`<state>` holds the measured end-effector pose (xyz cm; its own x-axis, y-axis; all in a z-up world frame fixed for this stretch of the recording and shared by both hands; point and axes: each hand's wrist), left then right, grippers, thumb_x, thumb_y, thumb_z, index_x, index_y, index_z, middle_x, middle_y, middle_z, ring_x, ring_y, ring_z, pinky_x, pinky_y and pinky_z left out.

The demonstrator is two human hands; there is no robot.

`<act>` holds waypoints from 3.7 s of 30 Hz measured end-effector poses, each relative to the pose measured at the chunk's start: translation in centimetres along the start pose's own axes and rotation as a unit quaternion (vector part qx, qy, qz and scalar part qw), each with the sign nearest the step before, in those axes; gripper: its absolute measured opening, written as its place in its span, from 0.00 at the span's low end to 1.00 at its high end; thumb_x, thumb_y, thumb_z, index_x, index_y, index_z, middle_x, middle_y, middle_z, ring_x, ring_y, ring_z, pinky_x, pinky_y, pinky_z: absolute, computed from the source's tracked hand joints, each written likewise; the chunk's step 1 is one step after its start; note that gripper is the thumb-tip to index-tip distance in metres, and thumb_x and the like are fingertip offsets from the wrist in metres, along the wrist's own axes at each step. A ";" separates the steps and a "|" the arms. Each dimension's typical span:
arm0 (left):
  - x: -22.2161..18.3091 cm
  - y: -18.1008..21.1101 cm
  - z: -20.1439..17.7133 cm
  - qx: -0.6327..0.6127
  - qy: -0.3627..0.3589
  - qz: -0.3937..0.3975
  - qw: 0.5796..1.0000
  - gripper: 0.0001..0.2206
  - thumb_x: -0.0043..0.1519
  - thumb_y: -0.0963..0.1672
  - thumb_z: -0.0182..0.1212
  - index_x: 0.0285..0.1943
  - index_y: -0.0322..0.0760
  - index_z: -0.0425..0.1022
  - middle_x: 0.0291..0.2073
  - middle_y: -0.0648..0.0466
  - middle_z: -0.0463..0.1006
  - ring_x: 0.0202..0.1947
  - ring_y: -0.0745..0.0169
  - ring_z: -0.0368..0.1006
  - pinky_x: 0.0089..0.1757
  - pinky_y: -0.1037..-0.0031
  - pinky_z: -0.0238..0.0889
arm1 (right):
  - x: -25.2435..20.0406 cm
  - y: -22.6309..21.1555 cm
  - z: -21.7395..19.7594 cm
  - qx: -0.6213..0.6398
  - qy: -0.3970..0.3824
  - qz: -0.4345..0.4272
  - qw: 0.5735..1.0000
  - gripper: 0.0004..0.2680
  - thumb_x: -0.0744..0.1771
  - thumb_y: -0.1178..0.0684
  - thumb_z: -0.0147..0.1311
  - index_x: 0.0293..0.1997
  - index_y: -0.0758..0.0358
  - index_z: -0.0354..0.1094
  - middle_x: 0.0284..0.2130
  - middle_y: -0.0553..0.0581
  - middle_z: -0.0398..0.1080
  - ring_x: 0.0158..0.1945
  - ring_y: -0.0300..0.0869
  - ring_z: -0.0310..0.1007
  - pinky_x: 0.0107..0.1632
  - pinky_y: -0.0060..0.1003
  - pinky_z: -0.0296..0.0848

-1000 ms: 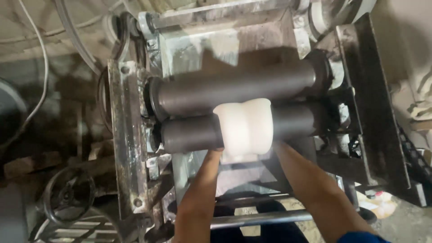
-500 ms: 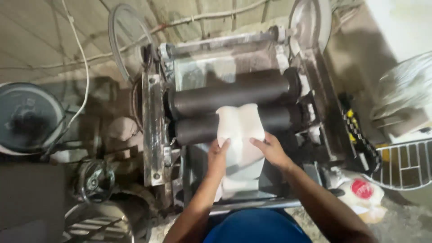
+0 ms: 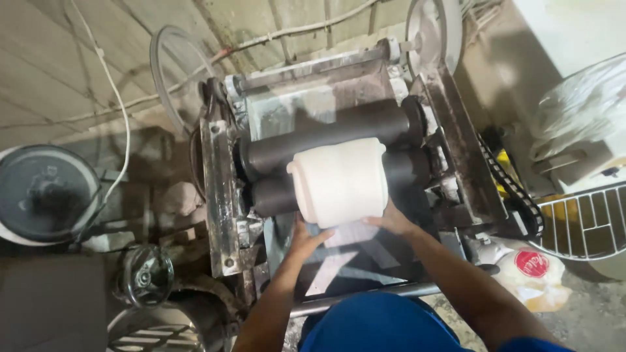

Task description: The person feeds a piece of dough between the rollers of a machine by hand, catching the flattened piece as it emerges, folding it, and passing it through the rollers again.

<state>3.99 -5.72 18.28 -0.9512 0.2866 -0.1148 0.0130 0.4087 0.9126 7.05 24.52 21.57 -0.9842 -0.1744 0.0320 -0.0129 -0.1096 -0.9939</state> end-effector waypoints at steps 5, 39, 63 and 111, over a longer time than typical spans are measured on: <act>3.4 0.9 2.4 -0.052 -0.094 -0.091 0.990 0.41 0.50 0.49 0.74 0.73 0.32 0.59 0.68 0.42 0.67 0.67 0.51 0.64 0.62 0.67 0.58 | 1.1 0.8 0.4 0.069 0.050 0.235 0.968 0.28 0.64 0.43 0.56 0.70 0.66 0.55 0.58 0.63 0.67 0.60 0.49 0.67 0.58 0.46 0.68; -7.5 -9.2 6.1 -0.069 0.096 -0.222 0.968 0.24 0.65 0.48 0.60 0.67 0.30 0.66 0.58 0.47 0.74 0.59 0.58 0.71 0.56 0.72 0.64 | -7.8 8.4 -2.2 0.189 0.338 0.377 0.841 0.19 0.70 0.44 0.45 0.65 0.64 0.62 0.59 0.62 0.68 0.61 0.53 0.68 0.61 0.53 0.67; 11.7 -12.4 13.2 -0.337 -0.094 -0.146 0.925 0.25 0.69 0.49 0.53 0.70 0.27 0.66 0.59 0.46 0.73 0.57 0.57 0.70 0.55 0.69 0.63 | 9.8 17.9 4.2 -0.029 0.141 0.459 0.877 0.22 0.68 0.42 0.48 0.68 0.66 0.58 0.60 0.63 0.67 0.63 0.52 0.68 0.63 0.49 0.68; -4.5 -16.4 14.9 -0.363 -0.034 -0.221 0.905 0.16 0.80 0.45 0.46 0.58 0.21 0.73 0.46 0.51 0.76 0.44 0.62 0.71 0.44 0.70 0.66 | -11.7 16.0 5.9 0.021 0.160 0.243 0.956 0.19 0.72 0.44 0.37 0.67 0.66 0.63 0.58 0.63 0.71 0.59 0.47 0.71 0.61 0.43 0.70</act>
<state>12.61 -0.82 -2.01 -0.7923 0.2967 -0.5331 -0.5935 -0.1725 0.7861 19.35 19.05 5.88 -0.8757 0.0936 -0.4737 0.4607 -0.1321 -0.8777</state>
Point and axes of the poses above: each hand's wrist, its own x-axis towards the middle knuckle, its own z-axis out of the palm, y = z × x
